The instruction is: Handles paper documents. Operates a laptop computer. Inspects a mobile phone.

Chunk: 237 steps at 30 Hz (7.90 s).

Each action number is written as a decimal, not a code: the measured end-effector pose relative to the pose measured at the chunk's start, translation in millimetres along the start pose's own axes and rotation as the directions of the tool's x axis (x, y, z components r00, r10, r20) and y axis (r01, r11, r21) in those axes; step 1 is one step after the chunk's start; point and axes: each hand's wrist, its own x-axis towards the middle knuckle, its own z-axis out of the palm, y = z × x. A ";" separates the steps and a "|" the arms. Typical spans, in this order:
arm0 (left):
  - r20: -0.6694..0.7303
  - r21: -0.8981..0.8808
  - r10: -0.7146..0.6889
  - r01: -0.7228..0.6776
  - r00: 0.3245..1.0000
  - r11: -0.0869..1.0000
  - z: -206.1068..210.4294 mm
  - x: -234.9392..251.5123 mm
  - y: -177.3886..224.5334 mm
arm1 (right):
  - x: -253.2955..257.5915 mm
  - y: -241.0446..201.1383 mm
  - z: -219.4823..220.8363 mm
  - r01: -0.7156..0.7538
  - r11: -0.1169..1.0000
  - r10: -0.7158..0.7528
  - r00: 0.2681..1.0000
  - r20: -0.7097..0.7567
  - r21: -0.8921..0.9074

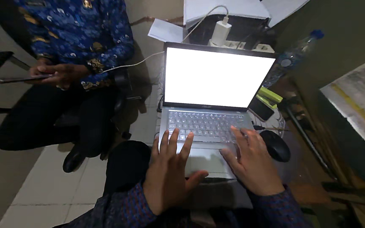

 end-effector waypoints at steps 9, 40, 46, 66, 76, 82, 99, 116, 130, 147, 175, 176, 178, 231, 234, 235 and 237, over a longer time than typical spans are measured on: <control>-0.036 -0.019 0.008 -0.009 0.999 1.000 -1.1 -0.7 -0.8 | -4.9 0.7 6.5 -0.004 0.995 0.013 0.996 -0.093 0.102; -0.013 0.016 0.032 -0.032 0.999 0.999 1.0 0.7 -2.3 | 18.9 -4.9 -2.6 -0.024 0.998 0.023 0.999 0.026 0.058; -0.004 -0.028 0.014 -0.014 1.000 1.000 -1.6 0.7 -1.2 | -2.6 -2.2 3.2 -0.049 0.994 0.053 0.998 -0.037 0.094; -0.010 0.069 0.036 -0.036 0.999 0.997 2.6 0.7 -1.9 | -3.3 -1.2 6.4 -0.029 0.995 0.040 0.991 -0.124 0.094; -0.027 0.097 0.039 -0.037 0.999 0.995 2.8 0.4 -1.4 | -0.3 -0.2 9.8 -0.046 0.999 0.048 0.996 -0.072 0.026; -0.004 0.088 0.026 -0.026 1.000 0.996 2.7 1.1 -0.5 | -6.9 9.2 -7.1 -0.052 0.962 0.101 0.980 -0.173 0.268; -0.029 0.086 0.046 -0.044 0.999 0.995 3.1 0.6 -1.8 | -25.1 107.9 -17.6 -0.187 0.979 0.202 0.952 -0.230 0.087; -0.020 0.080 0.032 -0.030 0.999 0.996 2.8 -0.4 -2.0 | -26.6 113.8 -12.0 -0.164 0.984 0.174 0.965 -0.198 0.064; -0.015 0.066 0.030 -0.029 0.999 0.997 2.3 -1.0 -2.1 | -26.6 113.7 -11.3 -0.163 0.984 0.174 0.964 -0.203 0.072; 0.020 0.001 -0.016 0.016 1.000 1.000 -1.2 0.6 -0.5 | -27.6 113.1 -15.3 -0.151 0.987 0.160 0.969 -0.187 0.059; 0.001 -0.015 -0.011 0.011 1.000 1.000 -1.8 1.0 -0.2 | -28.8 110.1 -17.0 -0.161 0.986 0.165 0.965 -0.203 0.034; -0.002 -0.017 -0.011 0.011 1.000 1.000 -1.7 1.0 -0.3 | -29.0 110.6 -16.7 -0.162 0.986 0.165 0.965 -0.202 0.034; -0.004 -0.024 -0.009 0.009 1.000 1.000 -2.1 0.7 -0.3 | -29.5 111.2 -17.2 -0.169 0.985 0.171 0.966 -0.194 0.027; 0.001 -0.016 -0.006 0.006 1.000 1.000 -1.9 0.7 -0.8 | -28.5 111.4 -15.5 -0.168 0.985 0.171 0.962 -0.212 0.035; -0.002 -0.018 -0.005 0.005 1.000 1.000 -1.8 0.3 -0.7 | -29.5 111.8 -15.7 -0.164 0.986 0.166 0.964 -0.210 0.028; -0.003 -0.017 -0.004 0.004 1.000 1.000 -2.1 0.4 -0.6 | -29.4 111.4 -15.7 -0.163 0.986 0.165 0.963 -0.214 0.028; -0.006 -0.017 -0.002 0.001 1.000 1.000 -2.1 0.6 -0.7 | -29.1 110.2 -16.8 -0.166 0.986 0.168 0.962 -0.214 0.026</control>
